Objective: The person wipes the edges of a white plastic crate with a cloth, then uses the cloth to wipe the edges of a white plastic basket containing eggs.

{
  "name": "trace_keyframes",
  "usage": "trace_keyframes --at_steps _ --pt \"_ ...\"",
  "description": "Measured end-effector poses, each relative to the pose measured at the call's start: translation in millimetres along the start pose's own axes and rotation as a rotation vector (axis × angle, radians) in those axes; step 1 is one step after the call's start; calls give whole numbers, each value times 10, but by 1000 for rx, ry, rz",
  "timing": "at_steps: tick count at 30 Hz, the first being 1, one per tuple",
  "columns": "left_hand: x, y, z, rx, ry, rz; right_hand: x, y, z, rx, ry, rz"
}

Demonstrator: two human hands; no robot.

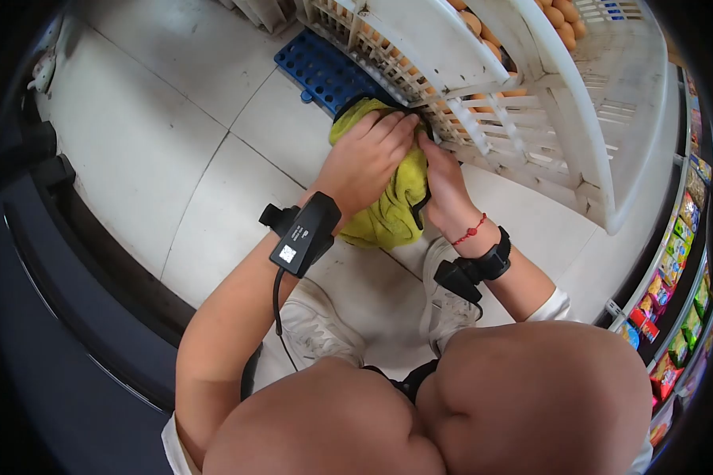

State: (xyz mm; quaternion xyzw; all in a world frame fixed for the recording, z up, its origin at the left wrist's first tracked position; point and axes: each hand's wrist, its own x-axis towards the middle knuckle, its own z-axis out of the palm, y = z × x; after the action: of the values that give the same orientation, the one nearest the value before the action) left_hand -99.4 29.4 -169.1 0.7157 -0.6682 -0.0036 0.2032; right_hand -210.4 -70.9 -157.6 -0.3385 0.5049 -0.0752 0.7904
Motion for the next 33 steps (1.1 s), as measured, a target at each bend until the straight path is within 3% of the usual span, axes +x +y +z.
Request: trace_keyframes --at_steps 4,6,10,13,15,21,23,25,28,31,33 --pt "38 80 86 -207 31 -55 -164 -80 -95 -23 108 5" --pt "47 129 145 -372 31 10 -218 -88 -175 -91 141 10" --pt "-6 151 159 -460 99 -44 -214 -58 -274 -189 107 -36" --pt "15 239 146 -588 117 -172 -215 -39 -288 -239 94 -47" --pt "63 281 155 -856 83 -370 -266 -87 -206 -238 73 -82" --pt "116 512 37 -1338 235 -537 -415 -180 -205 -299 -60 -216" --pt "92 509 77 -1323 256 -519 -379 -162 -272 -317 -77 -232" --pt "80 449 108 -1007 82 -473 -300 -106 -341 -342 -4 -133" --pt "108 468 81 -956 48 -508 -250 -81 -372 -353 17 -115" --pt "119 513 -77 -1194 168 -515 -338 -126 -298 -367 -21 -181" --pt "87 544 0 -1158 197 -495 -473 -164 -143 -344 -18 -266"
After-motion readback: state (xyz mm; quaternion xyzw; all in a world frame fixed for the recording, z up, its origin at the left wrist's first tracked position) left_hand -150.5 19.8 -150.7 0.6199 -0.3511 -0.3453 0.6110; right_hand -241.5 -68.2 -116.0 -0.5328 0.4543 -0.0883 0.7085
